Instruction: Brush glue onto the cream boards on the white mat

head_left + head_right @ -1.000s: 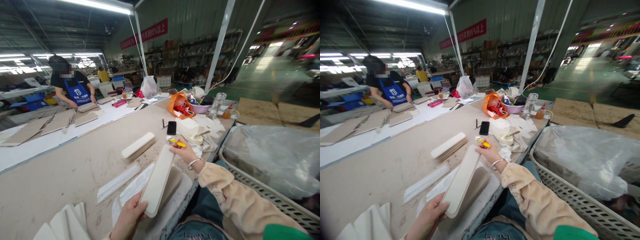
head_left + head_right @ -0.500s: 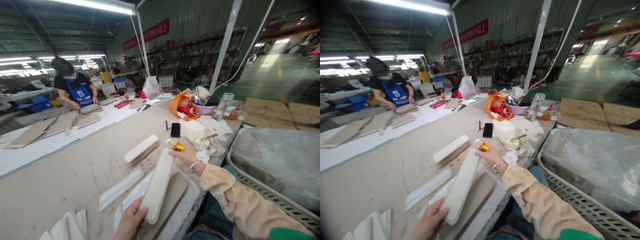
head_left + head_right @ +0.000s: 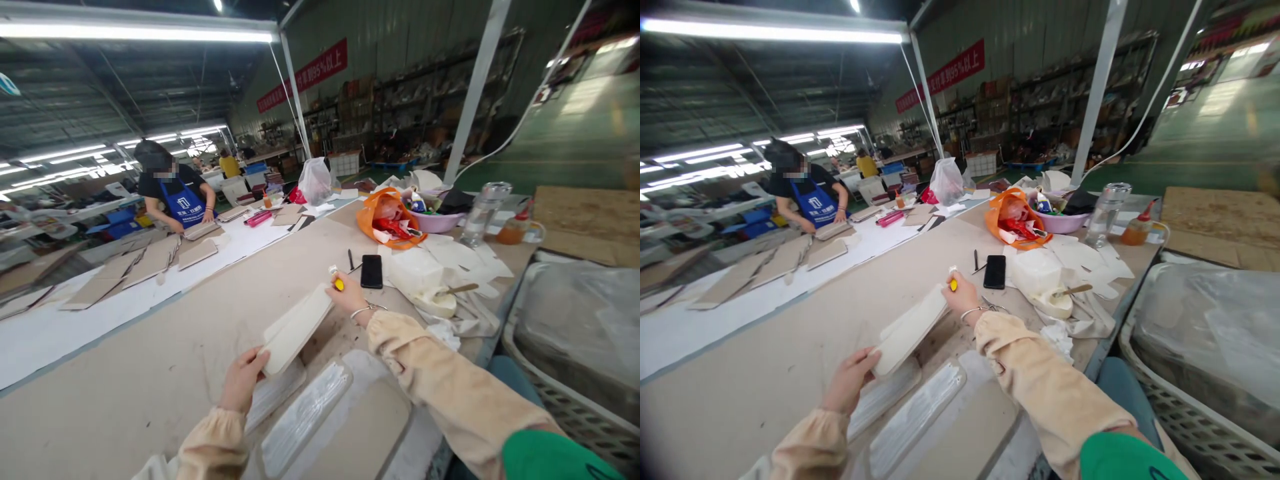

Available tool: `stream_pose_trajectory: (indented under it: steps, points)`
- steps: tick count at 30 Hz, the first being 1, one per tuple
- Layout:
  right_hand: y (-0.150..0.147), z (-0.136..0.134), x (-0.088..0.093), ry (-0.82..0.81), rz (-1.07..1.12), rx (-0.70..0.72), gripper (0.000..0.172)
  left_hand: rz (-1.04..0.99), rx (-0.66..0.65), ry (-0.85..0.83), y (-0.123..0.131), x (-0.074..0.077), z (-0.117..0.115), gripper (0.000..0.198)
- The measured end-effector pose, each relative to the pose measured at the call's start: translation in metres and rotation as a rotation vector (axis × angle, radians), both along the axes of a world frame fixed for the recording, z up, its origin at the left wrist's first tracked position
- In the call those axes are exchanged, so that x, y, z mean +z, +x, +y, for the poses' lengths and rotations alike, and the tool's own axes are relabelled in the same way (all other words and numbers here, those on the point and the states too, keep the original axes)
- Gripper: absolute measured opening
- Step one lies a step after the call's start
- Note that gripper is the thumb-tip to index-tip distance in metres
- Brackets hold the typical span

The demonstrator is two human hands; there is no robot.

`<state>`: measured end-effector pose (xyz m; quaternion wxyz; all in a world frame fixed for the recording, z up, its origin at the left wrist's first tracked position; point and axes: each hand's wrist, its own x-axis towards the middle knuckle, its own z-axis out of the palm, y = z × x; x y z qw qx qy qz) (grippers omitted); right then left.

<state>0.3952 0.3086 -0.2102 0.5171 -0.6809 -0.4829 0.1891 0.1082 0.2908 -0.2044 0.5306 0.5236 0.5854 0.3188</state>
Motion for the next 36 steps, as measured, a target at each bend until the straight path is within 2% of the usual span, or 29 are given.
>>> stream_pose_trajectory:
  steps: [4, 8, 12, 15, 19, 21, 23, 25, 27, 29, 31, 33, 36]
  points:
    - [-0.001, 0.019, -0.010, -0.089, -0.076, -0.033, 0.013, 0.164, 0.030, 0.106, -0.002, -0.010, 0.045, 0.047]
    - [0.003, 0.029, -0.019, -0.158, -0.157, -0.052, 0.014, 0.326, 0.010, 0.197, -0.002, -0.023, 0.072, 0.044]
    - [0.008, 0.033, -0.023, -0.195, -0.227, -0.040, 0.014, 0.472, -0.024, 0.271, 0.000, -0.029, 0.081, 0.037]
    - [0.009, 0.032, -0.020, -0.209, -0.271, -0.026, 0.015, 0.570, -0.033, 0.323, 0.003, -0.029, 0.082, 0.032]
    - [0.015, 0.015, -0.010, -0.218, -0.336, 0.004, 0.019, 0.641, -0.023, 0.415, 0.004, -0.026, 0.071, 0.043]
    - [0.022, -0.004, -0.006, -0.203, -0.370, 0.028, 0.019, 0.651, 0.003, 0.473, -0.001, -0.025, 0.053, 0.051]
    - [0.030, -0.031, -0.003, -0.107, -0.423, 0.067, 0.019, 0.615, 0.004, 0.574, -0.011, -0.025, 0.021, 0.052]
    - [0.037, -0.067, -0.001, 0.015, -0.421, 0.120, 0.020, 0.521, -0.047, 0.742, -0.024, -0.026, -0.025, 0.047]
    - [0.042, -0.109, -0.001, 0.049, -0.322, 0.173, 0.020, 0.442, -0.167, 0.803, -0.036, -0.031, -0.082, 0.049]
    - [0.041, -0.154, -0.004, 0.073, -0.149, 0.176, 0.024, 0.348, -0.288, 0.769, -0.045, -0.043, -0.138, 0.066]
    - [0.035, -0.193, -0.009, 0.038, 0.031, 0.221, 0.026, 0.309, -0.352, 0.665, -0.049, -0.058, -0.182, 0.082]
    - [0.025, -0.222, -0.012, 0.004, 0.125, 0.261, 0.024, 0.302, -0.360, 0.591, -0.048, -0.071, -0.210, 0.092]
    - [0.010, -0.247, -0.014, -0.018, 0.215, 0.255, 0.022, 0.333, -0.361, 0.589, -0.044, -0.083, -0.224, 0.093]
